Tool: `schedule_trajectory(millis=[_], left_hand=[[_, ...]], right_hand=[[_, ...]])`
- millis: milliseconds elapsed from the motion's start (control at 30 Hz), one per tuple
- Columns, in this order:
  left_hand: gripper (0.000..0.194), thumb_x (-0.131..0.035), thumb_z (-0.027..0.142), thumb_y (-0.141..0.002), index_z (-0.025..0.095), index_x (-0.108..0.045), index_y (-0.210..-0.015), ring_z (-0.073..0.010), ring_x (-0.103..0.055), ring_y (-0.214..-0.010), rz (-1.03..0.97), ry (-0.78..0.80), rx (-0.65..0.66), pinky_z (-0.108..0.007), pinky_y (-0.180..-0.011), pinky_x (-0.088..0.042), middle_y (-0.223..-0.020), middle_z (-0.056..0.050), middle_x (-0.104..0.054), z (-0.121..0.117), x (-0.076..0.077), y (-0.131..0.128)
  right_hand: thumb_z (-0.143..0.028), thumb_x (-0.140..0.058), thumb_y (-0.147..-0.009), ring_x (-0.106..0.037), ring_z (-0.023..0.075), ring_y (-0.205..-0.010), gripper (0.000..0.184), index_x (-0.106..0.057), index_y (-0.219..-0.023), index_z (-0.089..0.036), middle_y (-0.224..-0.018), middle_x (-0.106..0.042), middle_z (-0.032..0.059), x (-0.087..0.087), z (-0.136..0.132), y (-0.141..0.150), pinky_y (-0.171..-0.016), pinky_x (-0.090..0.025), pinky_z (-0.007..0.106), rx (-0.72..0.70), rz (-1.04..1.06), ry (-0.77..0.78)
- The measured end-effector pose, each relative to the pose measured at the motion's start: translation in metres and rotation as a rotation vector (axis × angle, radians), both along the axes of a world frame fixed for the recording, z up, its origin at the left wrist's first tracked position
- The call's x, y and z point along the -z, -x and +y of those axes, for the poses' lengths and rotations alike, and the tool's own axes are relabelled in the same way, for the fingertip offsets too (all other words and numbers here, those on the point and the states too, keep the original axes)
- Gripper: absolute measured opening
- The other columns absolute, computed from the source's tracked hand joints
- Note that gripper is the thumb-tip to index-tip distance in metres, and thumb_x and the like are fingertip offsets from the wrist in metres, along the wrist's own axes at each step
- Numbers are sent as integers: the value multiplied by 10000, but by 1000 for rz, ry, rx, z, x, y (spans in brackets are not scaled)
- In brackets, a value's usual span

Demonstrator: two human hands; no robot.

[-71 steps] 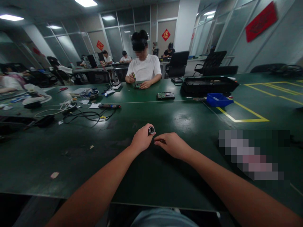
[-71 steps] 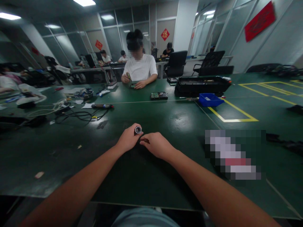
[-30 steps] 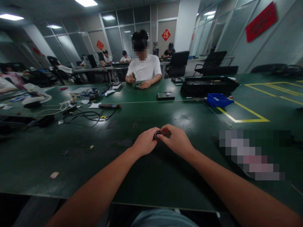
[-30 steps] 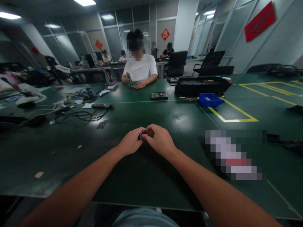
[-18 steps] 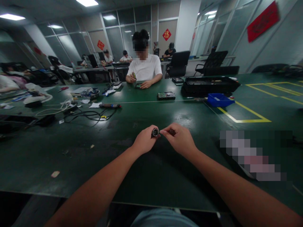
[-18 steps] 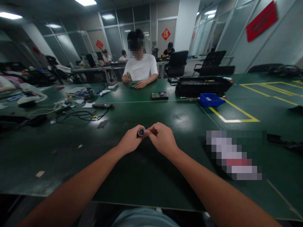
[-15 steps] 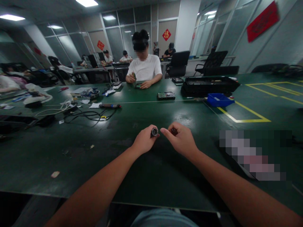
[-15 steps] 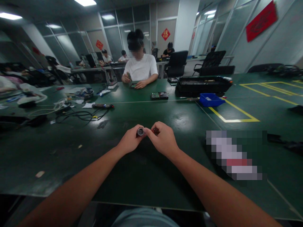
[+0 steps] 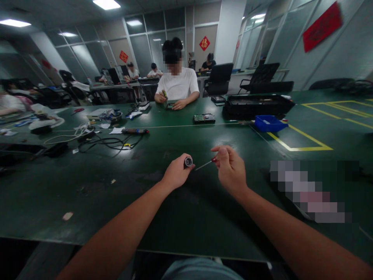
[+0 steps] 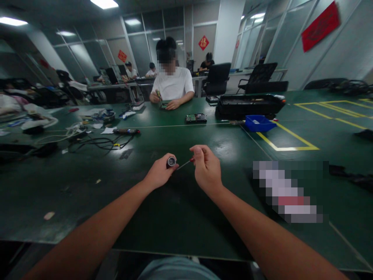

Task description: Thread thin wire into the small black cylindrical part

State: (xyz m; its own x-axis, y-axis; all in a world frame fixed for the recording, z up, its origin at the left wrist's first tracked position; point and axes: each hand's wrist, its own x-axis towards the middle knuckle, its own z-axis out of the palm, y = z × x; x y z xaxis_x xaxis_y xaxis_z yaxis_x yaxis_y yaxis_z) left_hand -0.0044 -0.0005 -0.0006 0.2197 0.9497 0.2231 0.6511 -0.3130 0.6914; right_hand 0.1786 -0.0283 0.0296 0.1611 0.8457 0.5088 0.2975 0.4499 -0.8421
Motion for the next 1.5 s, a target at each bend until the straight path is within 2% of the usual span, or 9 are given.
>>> schedule_trajectory(millis=[233, 567, 667, 867, 1033, 1133, 1233, 1400, 1500], left_hand=[[154, -614, 276, -868, 229, -572, -1009, -143, -616, -731, -47, 23, 36, -264, -692, -456, -866, -4, -659, -2, -1, -1], [161, -605, 287, -874, 226, -565, -1017, -136, -604, -701, -78, 26, 49, -263, -682, -452, -848, 1, -647, 0, 2, 0], [163, -613, 285, -871, 226, -568, -1016, -139, -599, -726, -57, 12, 57, -260, -673, -437, -865, 0, -650, 0, 2, 0], [157, -627, 263, -862, 225, -578, -1006, -156, -584, -808, 8, -46, 84, -269, -693, -410, -920, -3, -655, 0, 3, 1], [152, -621, 267, -869, 223, -576, -1007, -158, -581, -813, 9, -57, 81, -274, -701, -404, -917, 0, -652, 1, 3, 2], [140, -608, 274, -876, 225, -568, -1001, -153, -576, -799, -6, -61, 72, -268, -687, -401, -897, 6, -642, 3, 4, 4], [124, -608, 278, -875, 228, -560, -978, -148, -570, -783, -13, -61, 34, -261, -672, -395, -877, 13, -631, 4, 4, 6], [110, -600, 268, -876, 230, -558, -970, -145, -567, -773, 0, -47, 13, -260, -665, -385, -862, 19, -626, 4, 2, 6], [114, -599, 271, -880, 229, -555, -976, -145, -568, -769, 1, -50, 11, -261, -668, -389, -861, 18, -625, 4, 2, 5]], right_hand=[[-434, -469, -979, -617, 137, -648, 285, -628, -982, -197, -761, -663, 22, 3, 0, 3, -611, -480, 271, -64, -94, 22], [-461, -482, -967, -657, 155, -676, 321, -650, -969, -187, -788, -702, 41, 6, 1, 3, -622, -501, 279, -98, -102, 55], [-476, -528, -941, -639, 144, -617, 334, -698, -912, -190, -722, -700, 26, 0, -1, 2, -562, -453, 260, -60, -215, 40], [-551, -593, -877, -515, 107, -458, 464, -692, -603, -190, -487, -585, -12, -9, 0, -4, -496, -335, 264, 131, -473, -35], [-479, -582, -909, -590, 126, -533, 339, -731, -805, -192, -601, -662, 0, -2, 0, -3, -542, -395, 257, 34, -454, -23], [-364, -545, -937, -646, 157, -667, 231, -671, -1011, -185, -785, -709, 37, -1, -1, -1, -621, -462, 271, -81, -446, -35], [-273, -511, -937, -661, 191, -851, 241, -586, -1141, -168, -989, -698, 92, -3, -2, -1, -761, -498, 316, -158, -477, -86], [-313, -411, -991, -645, 190, -775, 240, -614, -1044, -196, -887, -697, 58, -10, -5, -3, -712, -466, 330, -193, -588, -22], [-320, -417, -993, -644, 184, -764, 249, -589, -1125, -197, -894, -696, 56, -8, -7, -1, -713, -464, 330, -160, -517, -8]])
